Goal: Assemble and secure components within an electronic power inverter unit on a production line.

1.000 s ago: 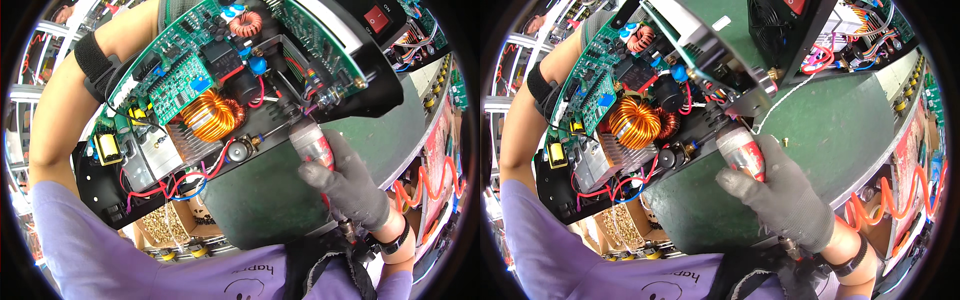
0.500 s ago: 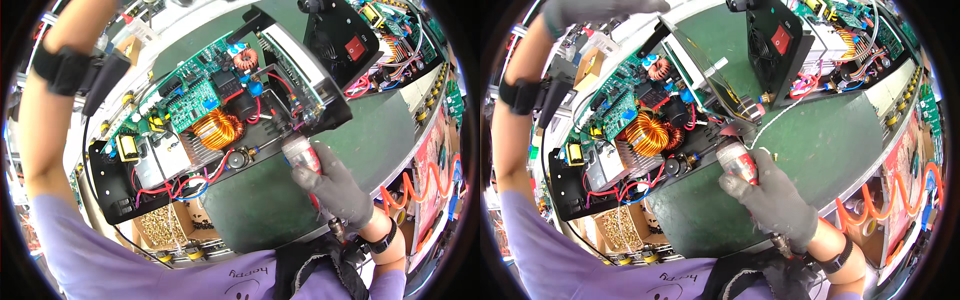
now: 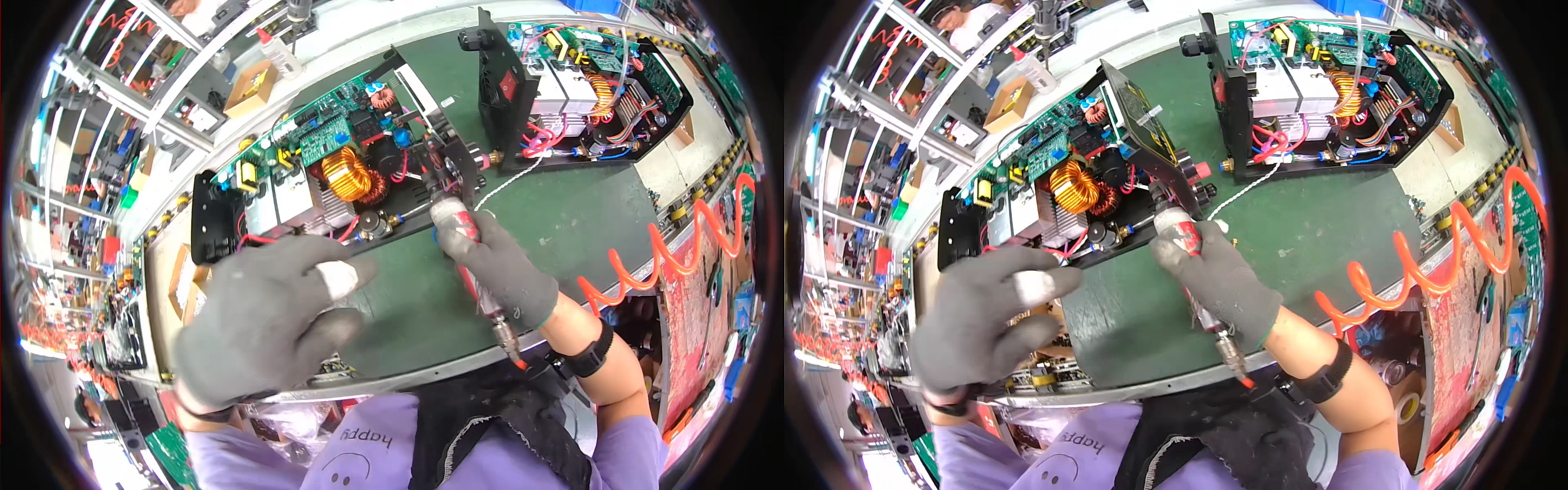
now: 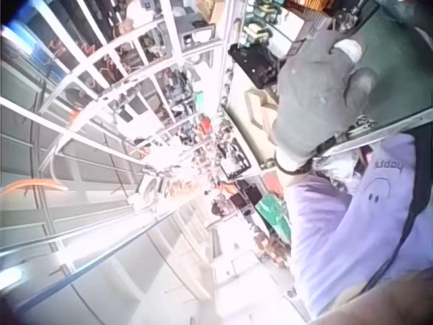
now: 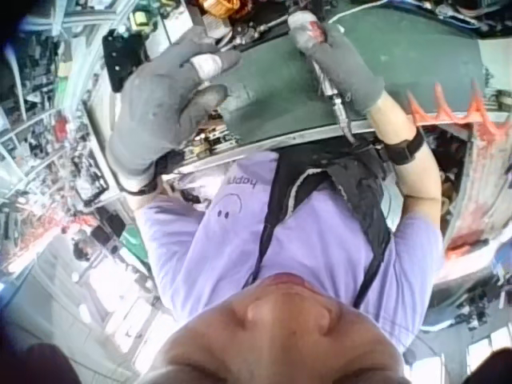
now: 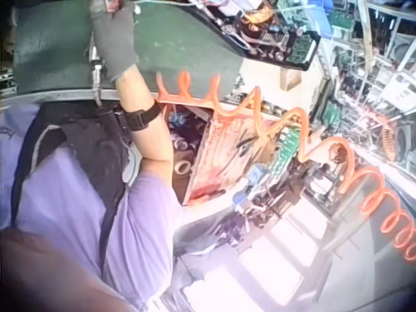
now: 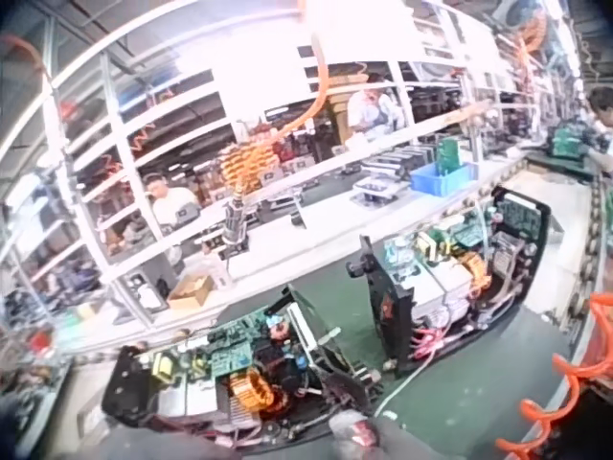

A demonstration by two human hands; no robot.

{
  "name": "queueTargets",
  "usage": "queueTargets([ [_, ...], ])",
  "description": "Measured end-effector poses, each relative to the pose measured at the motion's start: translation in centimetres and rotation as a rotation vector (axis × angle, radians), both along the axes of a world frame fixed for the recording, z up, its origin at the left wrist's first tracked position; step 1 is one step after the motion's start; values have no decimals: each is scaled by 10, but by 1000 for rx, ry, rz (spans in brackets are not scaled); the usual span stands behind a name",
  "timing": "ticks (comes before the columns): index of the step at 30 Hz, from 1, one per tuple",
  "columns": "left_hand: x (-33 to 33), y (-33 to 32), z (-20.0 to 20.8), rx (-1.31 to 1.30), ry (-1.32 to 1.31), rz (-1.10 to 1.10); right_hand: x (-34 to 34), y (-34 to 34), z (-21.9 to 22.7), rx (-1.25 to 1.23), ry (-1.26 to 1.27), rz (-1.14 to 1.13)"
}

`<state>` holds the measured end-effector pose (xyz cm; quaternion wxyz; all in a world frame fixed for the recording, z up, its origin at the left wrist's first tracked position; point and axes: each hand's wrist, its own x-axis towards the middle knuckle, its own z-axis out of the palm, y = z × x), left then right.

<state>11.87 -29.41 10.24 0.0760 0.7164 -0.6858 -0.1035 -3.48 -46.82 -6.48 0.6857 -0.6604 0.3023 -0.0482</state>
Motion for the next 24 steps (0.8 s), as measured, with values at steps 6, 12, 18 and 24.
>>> queueTargets([
  [6, -31, -4, -86, -34, 35, 273, -88, 11, 9, -250, -132, 198],
  [12, -73, -88, -169, -445, 45, 144, -223, -5, 8, -137, -52, -121],
  [18, -88, -119, -185, -277, -239, 169, -321, -90, -17, -851, 520, -700],
  [24, -97, -61, -155, -452, -34, 192, -445, -233, -84, -1108, 810, -531],
])
